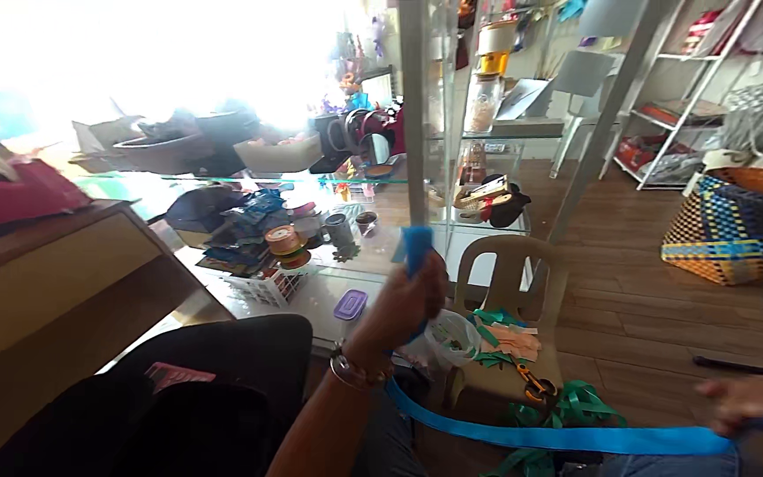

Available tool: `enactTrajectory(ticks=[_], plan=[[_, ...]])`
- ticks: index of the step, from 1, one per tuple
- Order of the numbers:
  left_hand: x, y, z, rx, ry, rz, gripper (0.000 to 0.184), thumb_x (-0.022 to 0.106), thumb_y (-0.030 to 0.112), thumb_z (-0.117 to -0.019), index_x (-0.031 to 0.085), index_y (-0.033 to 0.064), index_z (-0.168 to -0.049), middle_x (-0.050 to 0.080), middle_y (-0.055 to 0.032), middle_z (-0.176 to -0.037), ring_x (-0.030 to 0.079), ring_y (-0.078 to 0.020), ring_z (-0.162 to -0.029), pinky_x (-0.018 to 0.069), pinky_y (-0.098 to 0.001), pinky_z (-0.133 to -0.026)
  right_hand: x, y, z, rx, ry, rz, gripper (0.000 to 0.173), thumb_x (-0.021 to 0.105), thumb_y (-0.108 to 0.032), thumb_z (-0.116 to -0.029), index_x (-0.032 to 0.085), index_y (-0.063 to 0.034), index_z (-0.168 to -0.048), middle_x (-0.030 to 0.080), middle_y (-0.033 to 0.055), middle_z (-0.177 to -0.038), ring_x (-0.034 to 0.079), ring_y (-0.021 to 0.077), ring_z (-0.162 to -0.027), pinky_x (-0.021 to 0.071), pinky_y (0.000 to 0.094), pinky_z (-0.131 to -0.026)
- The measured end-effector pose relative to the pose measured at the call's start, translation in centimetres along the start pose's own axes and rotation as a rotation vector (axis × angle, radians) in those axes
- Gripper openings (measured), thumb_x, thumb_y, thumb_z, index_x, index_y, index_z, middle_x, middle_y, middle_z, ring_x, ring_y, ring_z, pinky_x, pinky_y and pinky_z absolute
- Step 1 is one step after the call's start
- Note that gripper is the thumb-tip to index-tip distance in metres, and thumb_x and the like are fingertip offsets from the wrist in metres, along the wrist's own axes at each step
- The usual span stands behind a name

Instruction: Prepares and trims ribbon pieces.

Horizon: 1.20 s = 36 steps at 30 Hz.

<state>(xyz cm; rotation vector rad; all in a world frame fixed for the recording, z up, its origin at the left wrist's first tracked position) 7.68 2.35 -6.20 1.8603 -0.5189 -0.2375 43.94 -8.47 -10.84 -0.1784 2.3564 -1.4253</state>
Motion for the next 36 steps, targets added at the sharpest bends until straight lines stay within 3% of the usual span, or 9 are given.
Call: enactTrajectory(ticks=[2, 4, 9, 14, 20, 24, 28, 34, 36], plan=[[3.4, -2.7, -0.3, -0.034, -0.114, -0.017, 0.028, 0.042, 0.036, -0.1091, 0.05, 0.0222, -0.086, 0.045, 0.0157, -0.065, 0.042, 0.0046, -0.055, 0.037, -0.0148, -0.052, 3.1, 0.4, -2.1, -0.078, -0.022, 0.036, 0.018, 0.063, -0.033, -0.1019, 0.075, -0.0303, -0.114, 0.075, -0.0128, -0.105, 0.071, 0.0034, -0.097, 0.0592, 0.0275, -0.091], [5.9, -5.5, -0.2, -0.042, -0.195, 0.032, 0.029, 0.045, 0.043, -0.108, 0.05, 0.0232, -0.087, 0.045, 0.017, -0.067, 0.041, 0.0062, -0.057, 0.0361, -0.0137, -0.052, 6.1, 1.3, -3.6, -0.132, 0.063, 0.043, 0.016, 0.064, -0.03, -0.1013, 0.075, -0.0255, -0.111, 0.076, -0.0087, -0.102, 0.072, 0.0039, -0.093, 0.0608, 0.0237, -0.084], [8.6, -10.9, 0.3, -0.027, -0.212, 0.04, 0.036, 0.049, 0.057, -0.101, 0.055, 0.0248, -0.087, 0.05, 0.0186, -0.072, 0.047, 0.0089, -0.064, 0.0408, -0.0119, -0.058, 10.7, 3.8, -6.5, -0.172, 0.207, 0.033, 0.015, 0.071, -0.027, -0.0961, 0.077, -0.0141, -0.099, 0.071, -0.002, -0.113, 0.063, 0.0055, -0.113, 0.0542, 0.0229, -0.096], [8.7, -13.5, 0.8, 0.012, -0.119, 0.028, 0.05, 0.043, 0.069, -0.0931, 0.066, 0.0276, -0.106, 0.067, 0.0198, -0.093, 0.062, 0.0105, -0.089, 0.0525, -0.0138, -0.081, 10.9, 6.5, -7.6, -0.103, 0.365, 0.017, 0.019, 0.073, -0.039, -0.0933, 0.08, -0.0214, -0.094, 0.064, -0.004, -0.117, 0.055, 0.0034, -0.113, 0.0457, 0.0236, -0.099], [10.0, -14.9, 0.8, 0.074, -0.214, 0.047, 0.048, 0.042, 0.065, -0.0971, 0.068, 0.0332, -0.122, 0.071, 0.0225, -0.109, 0.062, 0.0125, -0.103, 0.0509, -0.0137, -0.093, 10.2, 9.0, -7.1, -0.023, 0.434, -0.058, 0.021, 0.075, -0.036, -0.0911, 0.08, -0.016, -0.093, 0.063, -0.0002, -0.119, 0.056, 0.0012, -0.108, 0.0489, 0.0188, -0.092], [11.0, -15.7, 0.6, 0.052, -0.336, 0.033, 0.047, 0.048, 0.064, -0.0967, 0.064, 0.0324, -0.127, 0.07, 0.0223, -0.112, 0.061, 0.013, -0.104, 0.0507, -0.0129, -0.092, 9.5, 9.8, -6.5, 0.007, 0.434, -0.09, 0.022, 0.075, -0.036, -0.0912, 0.08, -0.0146, -0.091, 0.062, 0.0004, -0.119, 0.055, 0.0012, -0.107, 0.0479, 0.0185, -0.091], [12.2, -16.2, 0.4, 0.007, -0.456, 0.024, 0.032, 0.056, 0.049, -0.1003, 0.065, 0.0281, -0.123, 0.069, 0.0211, -0.108, 0.061, 0.0131, -0.099, 0.0513, -0.0122, -0.088, 8.7, 9.9, -5.7, 0.049, 0.451, -0.092, 0.021, 0.074, -0.035, -0.0915, 0.08, -0.0154, -0.09, 0.062, 0.0004, -0.121, 0.054, 0.0023, -0.109, 0.0463, 0.0191, -0.092], [12.8, -16.5, 0.4, -0.018, -0.53, -0.079, 0.03, 0.048, 0.042, -0.1051, 0.065, 0.0189, -0.115, 0.068, 0.0161, -0.101, 0.06, 0.0135, -0.097, 0.0503, -0.012, -0.087, 8.0, 10.0, -5.0, 0.036, 0.463, -0.002, 0.022, 0.074, -0.039, -0.0912, 0.081, -0.0188, -0.091, 0.063, -0.0007, -0.121, 0.053, 0.0029, -0.111, 0.0435, 0.0214, -0.096], [12.8, -16.4, 0.5, -0.005, -0.55, -0.123, 0.033, 0.046, 0.043, -0.1052, 0.063, 0.0167, -0.113, 0.066, 0.0149, -0.1, 0.058, 0.0145, -0.098, 0.0488, -0.0111, -0.089, 7.9, 10.0, -5.0, 0.043, 0.44, -0.032, 0.023, 0.075, -0.037, -0.09, 0.08, -0.0166, -0.099, 0.063, 0.0011, -0.124, 0.054, 0.0035, -0.113, 0.0456, 0.0186, -0.092]])
Point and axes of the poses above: each hand's wrist, its own z-axis away from the middle knuckle, its own x-axis out of the palm, y = z × x, the point moved 6 cm from there along -z, towards the middle knuckle
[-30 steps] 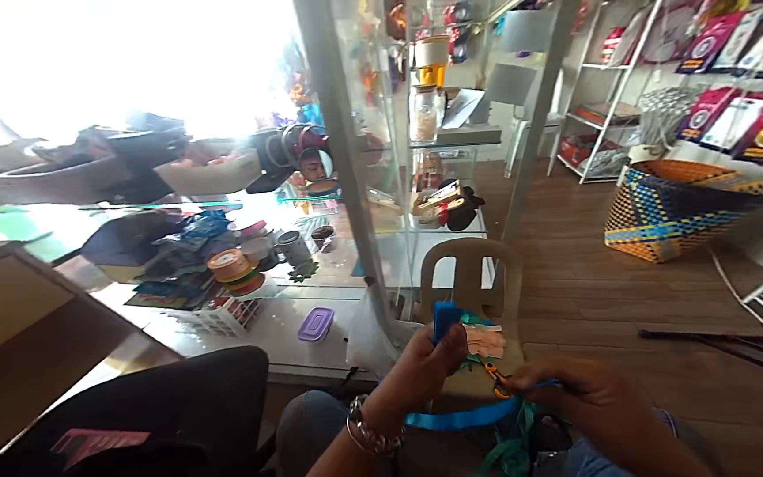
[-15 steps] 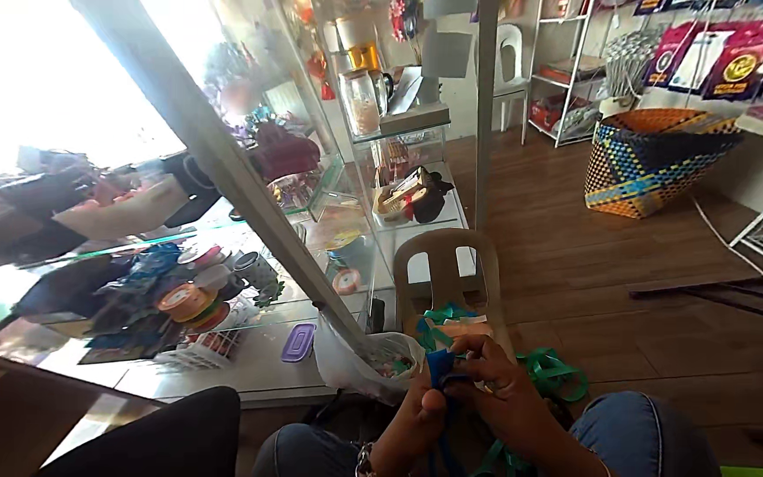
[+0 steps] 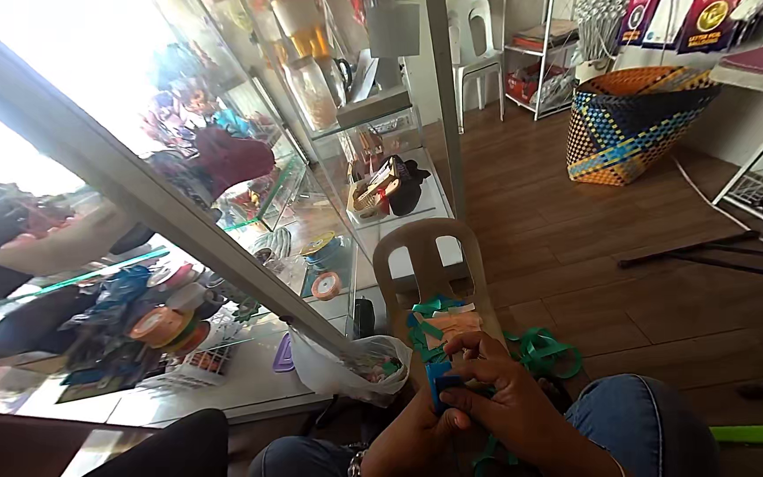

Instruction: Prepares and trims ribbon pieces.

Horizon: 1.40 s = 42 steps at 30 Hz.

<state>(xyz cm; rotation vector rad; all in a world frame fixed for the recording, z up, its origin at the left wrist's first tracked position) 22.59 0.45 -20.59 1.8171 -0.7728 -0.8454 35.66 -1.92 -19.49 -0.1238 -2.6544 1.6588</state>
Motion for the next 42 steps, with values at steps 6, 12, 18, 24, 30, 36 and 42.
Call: enactTrajectory(ticks=[6, 12, 18, 24, 30, 36, 42], plan=[[-0.2, 0.2, 0.3, 0.012, -0.022, -0.116, 0.038, 0.044, 0.038, -0.1077, 0.059, 0.0028, -0.108, 0.061, 0.0034, -0.093, 0.056, 0.0111, -0.093, 0.0468, -0.0116, -0.087, -0.7, -0.3, -0.2, 0.039, -0.113, -0.18, 0.061, 0.079, -0.034, -0.0883, 0.058, -0.0067, -0.139, 0.064, 0.0027, -0.13, 0.061, 0.0045, -0.105, 0.0521, 0.0164, -0.079], [-0.5, 0.3, 0.5, -0.052, 0.007, -0.107, 0.034, 0.046, 0.033, -0.108, 0.061, 0.0026, -0.106, 0.065, 0.0059, -0.091, 0.06, 0.0105, -0.09, 0.0502, -0.0125, -0.085, -0.2, -1.9, 0.4, -0.216, -0.052, 0.011, 0.043, 0.067, -0.029, -0.0988, 0.063, -0.0031, -0.134, 0.071, 0.0064, -0.121, 0.065, 0.005, -0.105, 0.0544, 0.0177, -0.088], [-0.2, -0.3, 0.5, -0.095, -0.019, 0.004, 0.028, 0.047, 0.033, -0.1077, 0.058, 0.0078, -0.103, 0.063, 0.0088, -0.078, 0.06, 0.0079, -0.075, 0.0512, -0.0128, -0.074, 0.7, -2.7, 1.3, -0.454, 0.055, 0.391, 0.029, 0.048, -0.02, -0.1087, 0.066, -0.0155, -0.131, 0.069, 0.0047, -0.128, 0.063, 0.0128, -0.12, 0.0485, 0.0271, -0.104], [0.1, -0.6, 0.5, -0.144, -0.024, 0.06, 0.024, 0.047, 0.026, -0.1091, 0.06, 0.0085, -0.099, 0.064, 0.0096, -0.077, 0.062, 0.0062, -0.075, 0.0527, -0.0149, -0.074, 0.9, -2.1, 1.1, -0.424, 0.044, 0.409, 0.028, 0.051, -0.015, -0.1057, 0.071, -0.0097, -0.125, 0.072, 0.0064, -0.113, 0.065, 0.0129, -0.108, 0.0502, 0.0236, -0.098], [0.3, -1.1, 0.8, -0.203, -0.067, 0.095, 0.027, 0.051, 0.029, -0.1076, 0.062, 0.0059, -0.102, 0.063, 0.0108, -0.082, 0.06, 0.0073, -0.077, 0.0516, -0.0144, -0.073, 0.8, -1.6, 0.9, -0.363, 0.013, 0.36, 0.028, 0.055, -0.014, -0.1036, 0.072, -0.0082, -0.125, 0.067, 0.0083, -0.103, 0.063, 0.0103, -0.1, 0.0495, 0.0156, -0.092], [0.8, -1.7, 0.7, -0.175, -0.007, 0.329, 0.025, 0.052, 0.045, -0.1043, 0.06, 0.022, -0.109, 0.061, 0.0133, -0.082, 0.058, 0.0056, -0.074, 0.0502, -0.0149, -0.068, 0.2, -1.4, 0.7, -0.335, 0.114, 0.316, 0.026, 0.056, -0.015, -0.1043, 0.073, -0.0076, -0.123, 0.067, 0.0064, -0.1, 0.063, 0.0058, -0.098, 0.0503, 0.0135, -0.091], [0.9, -1.4, 0.1, -0.114, 0.252, 0.09, 0.022, 0.04, 0.021, -0.1114, 0.059, 0.0085, -0.113, 0.065, 0.0099, -0.087, 0.064, 0.0021, -0.082, 0.0556, -0.0197, -0.078, -0.2, -1.0, 0.5, -0.315, 0.211, 0.35, 0.026, 0.058, -0.015, -0.1032, 0.075, -0.0063, -0.121, 0.069, 0.0071, -0.102, 0.063, 0.0046, -0.099, 0.0498, 0.0129, -0.091]])
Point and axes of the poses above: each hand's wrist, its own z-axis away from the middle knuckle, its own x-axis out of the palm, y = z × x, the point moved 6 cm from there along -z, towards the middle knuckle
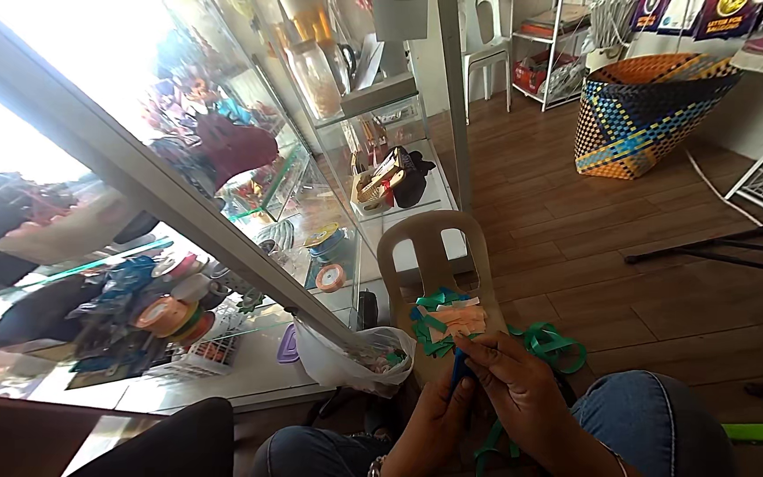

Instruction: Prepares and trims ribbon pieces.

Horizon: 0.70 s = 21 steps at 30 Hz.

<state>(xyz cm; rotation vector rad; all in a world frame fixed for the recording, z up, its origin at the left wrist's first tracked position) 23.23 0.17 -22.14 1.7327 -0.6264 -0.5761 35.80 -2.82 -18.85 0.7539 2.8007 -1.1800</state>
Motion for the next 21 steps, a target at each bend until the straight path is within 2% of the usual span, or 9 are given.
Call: enactTrajectory(ticks=[4, 7, 10, 15, 21], plan=[[0.4, -0.7, 0.2, 0.012, 0.063, 0.022, 0.022, 0.037, 0.025, -0.1121, 0.056, 0.013, -0.108, 0.056, 0.0114, -0.076, 0.056, 0.0033, -0.067, 0.0517, -0.0164, -0.065, 0.0, 0.0, -0.2, -0.008, -0.008, -0.005, 0.028, 0.057, -0.017, -0.104, 0.072, -0.005, -0.125, 0.069, 0.0077, -0.104, 0.064, 0.0053, -0.1, 0.0507, 0.0144, -0.093], [0.2, -0.9, 0.3, 0.032, 0.089, -0.021, 0.024, 0.04, 0.032, -0.1111, 0.057, 0.0144, -0.107, 0.055, 0.0104, -0.074, 0.054, 0.0035, -0.063, 0.0499, -0.0158, -0.061, -0.6, -0.3, -0.3, -0.052, -0.002, 0.093, 0.036, 0.054, -0.029, -0.1065, 0.064, -0.0105, -0.136, 0.069, 0.0081, -0.116, 0.063, 0.0132, -0.111, 0.0509, 0.0284, -0.097], [-0.3, -0.7, 0.3, 0.064, 0.137, -0.172, 0.029, 0.042, 0.035, -0.11, 0.058, 0.0112, -0.106, 0.054, 0.0091, -0.074, 0.052, 0.005, -0.062, 0.0488, -0.0139, -0.06, -1.0, -0.6, -0.2, -0.091, 0.0, 0.241, 0.036, 0.048, -0.037, -0.1085, 0.062, -0.02, -0.136, 0.064, 0.0068, -0.128, 0.058, 0.0191, -0.124, 0.0455, 0.0387, -0.104], [-0.8, -0.4, 0.3, 0.083, 0.19, -0.298, 0.029, 0.043, 0.03, -0.1104, 0.059, 0.006, -0.108, 0.056, 0.006, -0.075, 0.054, 0.004, -0.063, 0.0493, -0.0146, -0.061, -0.6, -0.8, 0.1, -0.147, 0.006, 0.367, 0.032, 0.048, -0.036, -0.1087, 0.069, -0.021, -0.127, 0.067, 0.0064, -0.13, 0.056, 0.0222, -0.13, 0.0424, 0.0402, -0.106], [-0.9, -0.3, 0.2, 0.067, 0.191, -0.3, 0.025, 0.044, 0.024, -0.1103, 0.059, 0.0044, -0.106, 0.055, 0.0056, -0.073, 0.052, 0.0034, -0.061, 0.048, -0.0142, -0.059, -0.4, -0.6, 0.1, -0.156, 0.015, 0.369, 0.031, 0.05, -0.035, -0.1077, 0.07, -0.0191, -0.126, 0.067, 0.0065, -0.129, 0.056, 0.0228, -0.129, 0.0424, 0.0402, -0.106]])
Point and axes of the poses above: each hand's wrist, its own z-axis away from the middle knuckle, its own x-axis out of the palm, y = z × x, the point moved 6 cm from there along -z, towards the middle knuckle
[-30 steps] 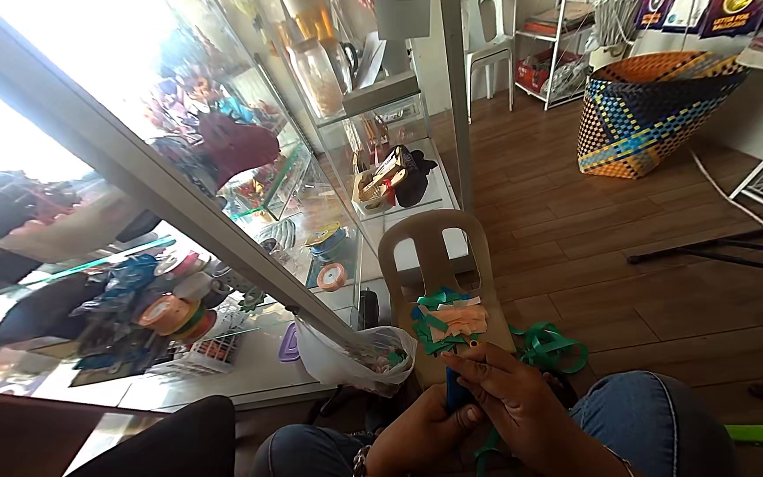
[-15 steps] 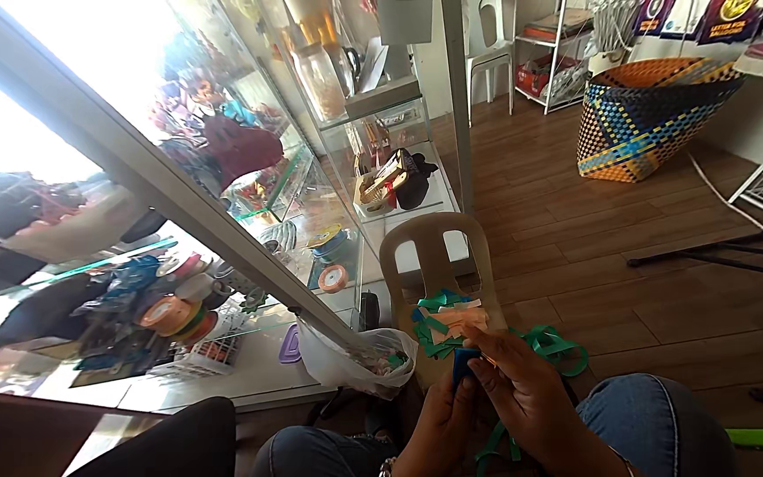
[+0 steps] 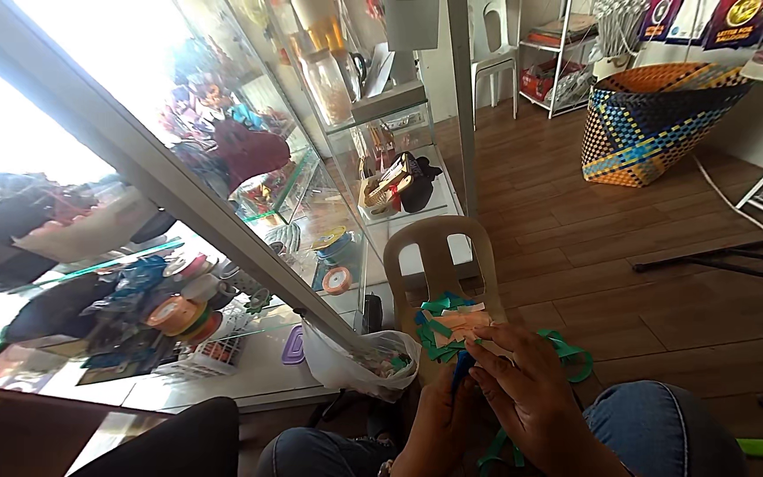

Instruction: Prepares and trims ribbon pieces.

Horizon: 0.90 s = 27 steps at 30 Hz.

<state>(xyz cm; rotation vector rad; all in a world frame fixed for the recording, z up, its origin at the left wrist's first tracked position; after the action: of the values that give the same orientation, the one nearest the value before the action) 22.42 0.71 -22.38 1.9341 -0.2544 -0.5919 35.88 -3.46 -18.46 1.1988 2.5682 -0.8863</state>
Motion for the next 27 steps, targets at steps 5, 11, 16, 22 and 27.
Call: enactTrajectory(ticks=[5, 11, 16, 22, 27], plan=[[-0.2, 0.0, 0.0, 0.01, -0.015, -0.033, 0.026, 0.043, 0.024, -0.1104, 0.06, 0.003, -0.109, 0.055, 0.0046, -0.073, 0.052, 0.0026, -0.061, 0.048, -0.0149, -0.058, 0.3, 0.0, 0.0, -0.003, -0.02, 0.023, 0.032, 0.048, -0.033, -0.1085, 0.068, -0.0195, -0.13, 0.067, 0.0068, -0.132, 0.057, 0.0231, -0.128, 0.0427, 0.0401, -0.106], [-0.1, 0.1, 0.1, -0.015, -0.126, 0.089, 0.028, 0.042, 0.029, -0.111, 0.06, 0.0074, -0.109, 0.054, 0.0072, -0.076, 0.052, 0.0045, -0.064, 0.0476, -0.0135, -0.059, 0.2, 1.1, -0.3, 0.142, -0.122, -0.288, 0.045, 0.054, -0.041, -0.1051, 0.063, -0.0109, -0.137, 0.066, 0.008, -0.13, 0.06, 0.0171, -0.122, 0.0486, 0.035, -0.102], [0.6, 0.0, 0.5, -0.102, -0.324, 0.277, 0.027, 0.042, 0.032, -0.1107, 0.059, 0.0115, -0.106, 0.054, 0.0095, -0.075, 0.052, 0.0045, -0.064, 0.0472, -0.0142, -0.06, 1.2, 2.6, 0.2, 0.456, -0.454, -0.861, 0.03, 0.07, -0.031, -0.0967, 0.075, -0.0082, -0.114, 0.07, -0.0011, -0.11, 0.064, 0.0016, -0.1, 0.0542, 0.0164, -0.085], [1.4, -0.4, 0.7, -0.186, -0.446, 0.509, 0.028, 0.04, 0.035, -0.1109, 0.06, 0.0155, -0.104, 0.053, 0.011, -0.074, 0.052, 0.0031, -0.062, 0.0477, -0.0157, -0.058, 1.3, 3.0, 0.2, 0.49, -0.43, -0.846, 0.018, 0.072, -0.025, -0.0953, 0.08, -0.0105, -0.103, 0.068, -0.0049, -0.092, 0.062, -0.0027, -0.085, 0.0514, 0.0103, -0.075], [0.5, -2.0, 1.2, -0.276, -0.497, 0.51, 0.03, 0.043, 0.026, -0.111, 0.065, 0.0081, -0.118, 0.069, 0.0062, -0.083, 0.067, -0.0028, -0.073, 0.0582, -0.0218, -0.069, 0.3, 4.9, -0.4, 0.521, -0.279, -0.705, 0.018, 0.069, -0.023, -0.0975, 0.078, -0.0081, -0.103, 0.072, -0.002, -0.098, 0.065, -0.0003, -0.087, 0.0552, 0.0149, -0.077]])
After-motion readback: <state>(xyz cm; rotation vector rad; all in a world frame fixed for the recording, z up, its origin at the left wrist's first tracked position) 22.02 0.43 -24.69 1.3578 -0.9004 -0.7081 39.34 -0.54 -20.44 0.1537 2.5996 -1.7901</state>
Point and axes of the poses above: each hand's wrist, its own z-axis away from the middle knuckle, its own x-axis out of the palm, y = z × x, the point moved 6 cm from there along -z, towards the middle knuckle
